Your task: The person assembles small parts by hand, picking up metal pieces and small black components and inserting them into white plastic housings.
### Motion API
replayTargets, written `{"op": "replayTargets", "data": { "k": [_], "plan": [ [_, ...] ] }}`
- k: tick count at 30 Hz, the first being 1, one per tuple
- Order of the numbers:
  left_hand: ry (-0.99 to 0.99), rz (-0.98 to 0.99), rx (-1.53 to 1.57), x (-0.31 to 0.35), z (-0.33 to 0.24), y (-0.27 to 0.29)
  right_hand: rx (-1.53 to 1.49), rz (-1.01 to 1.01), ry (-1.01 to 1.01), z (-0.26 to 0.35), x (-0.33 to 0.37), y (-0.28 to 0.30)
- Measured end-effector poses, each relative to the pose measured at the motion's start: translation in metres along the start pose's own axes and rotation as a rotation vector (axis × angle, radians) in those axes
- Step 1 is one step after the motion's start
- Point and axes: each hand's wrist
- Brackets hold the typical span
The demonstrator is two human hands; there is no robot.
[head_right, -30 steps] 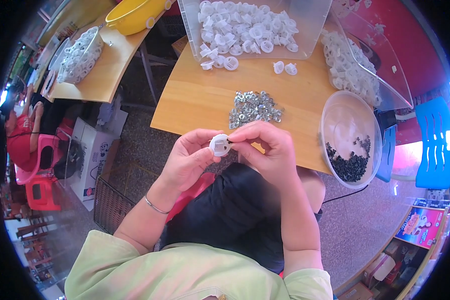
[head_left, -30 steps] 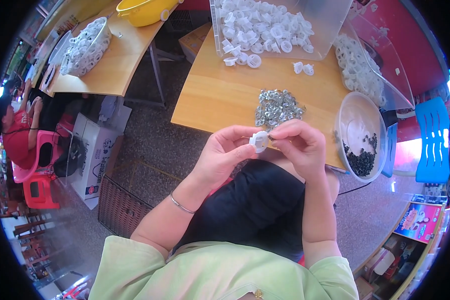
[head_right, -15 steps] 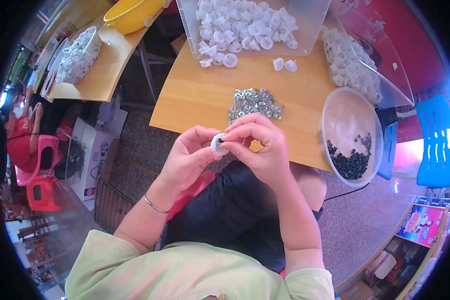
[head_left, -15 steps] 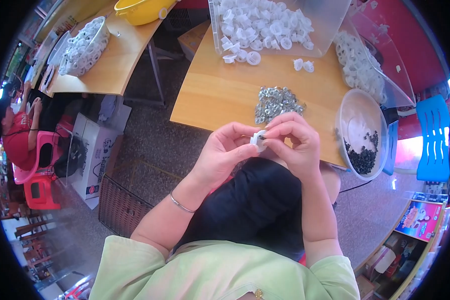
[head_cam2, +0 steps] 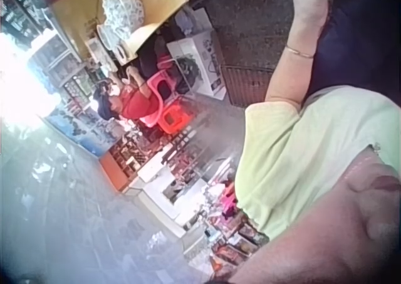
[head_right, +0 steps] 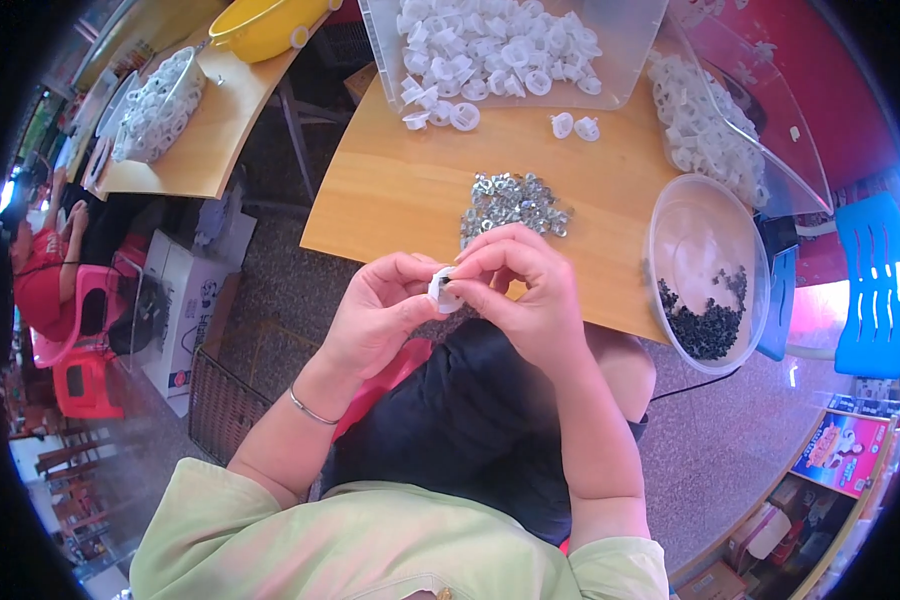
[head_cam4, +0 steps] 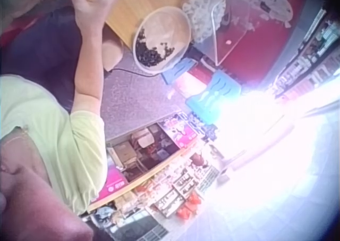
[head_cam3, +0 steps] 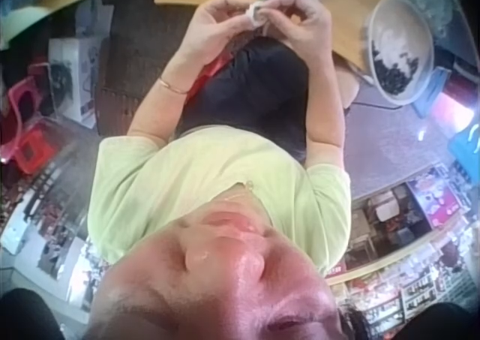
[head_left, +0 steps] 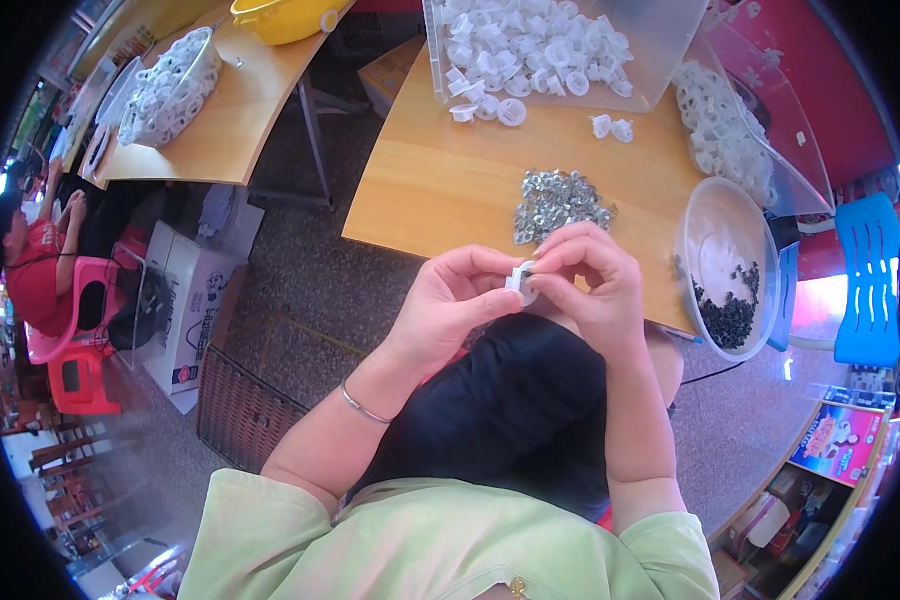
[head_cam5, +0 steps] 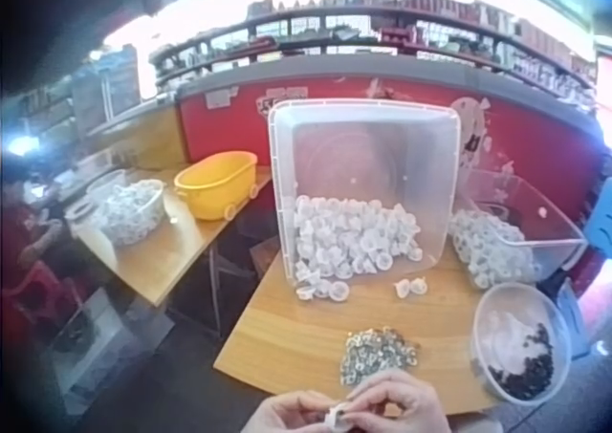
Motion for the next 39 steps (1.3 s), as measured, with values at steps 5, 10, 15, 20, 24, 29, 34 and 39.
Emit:
{"op": "replayTargets", "data": {
  "k": [5, 10, 15, 20, 24, 29, 34, 39],
  "plan": [
    [0.005, 0.009, 0.0, 0.0006, 0.0009, 0.001, -0.007, 0.011, 0.012, -0.0013, 0.0004, 0.0006],
    [-0.034, 0.057, 0.039, 0.0012, 0.0013, 0.0012, -0.104, -0.004, -0.017, -0.0025, 0.0006, -0.0028],
    [-0.021, 0.03, 0.016, 0.0029, 0.001, 0.0021, -0.297, -0.006, -0.118, -0.0058, 0.0012, -0.0027],
    [-0.007, 0.039, 0.036, 0.0005, 0.0026, 0.002, -0.291, -0.024, -0.128, -0.0055, 0.0016, -0.0028],
    [0.028, 0.043, 0.081, 0.0009, 0.0028, -0.0001, -0.33, -0.016, -0.139, -0.0049, 0.0011, -0.003],
    [0.036, 0.024, 0.076, 0.0013, 0.0033, 0.0, -0.34, 0.013, -0.172, -0.0026, 0.0001, -0.0014],
    [0.02, 0.012, 0.071, 0.0013, 0.0049, 0.0021, -0.313, 0.016, -0.128, -0.0053, 0.0011, -0.0035],
    [0.011, 0.008, 0.057, 0.001, 0.006, 0.0028, -0.3, 0.039, -0.126, -0.0039, 0.0005, -0.0024]
  ]
}}
Point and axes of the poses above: each hand's wrist, its own x-axis away from the middle knuckle, its own y-axis out of the back of the hand, z = x × y, and after that the axes turned 15 degrees about y, right-handed
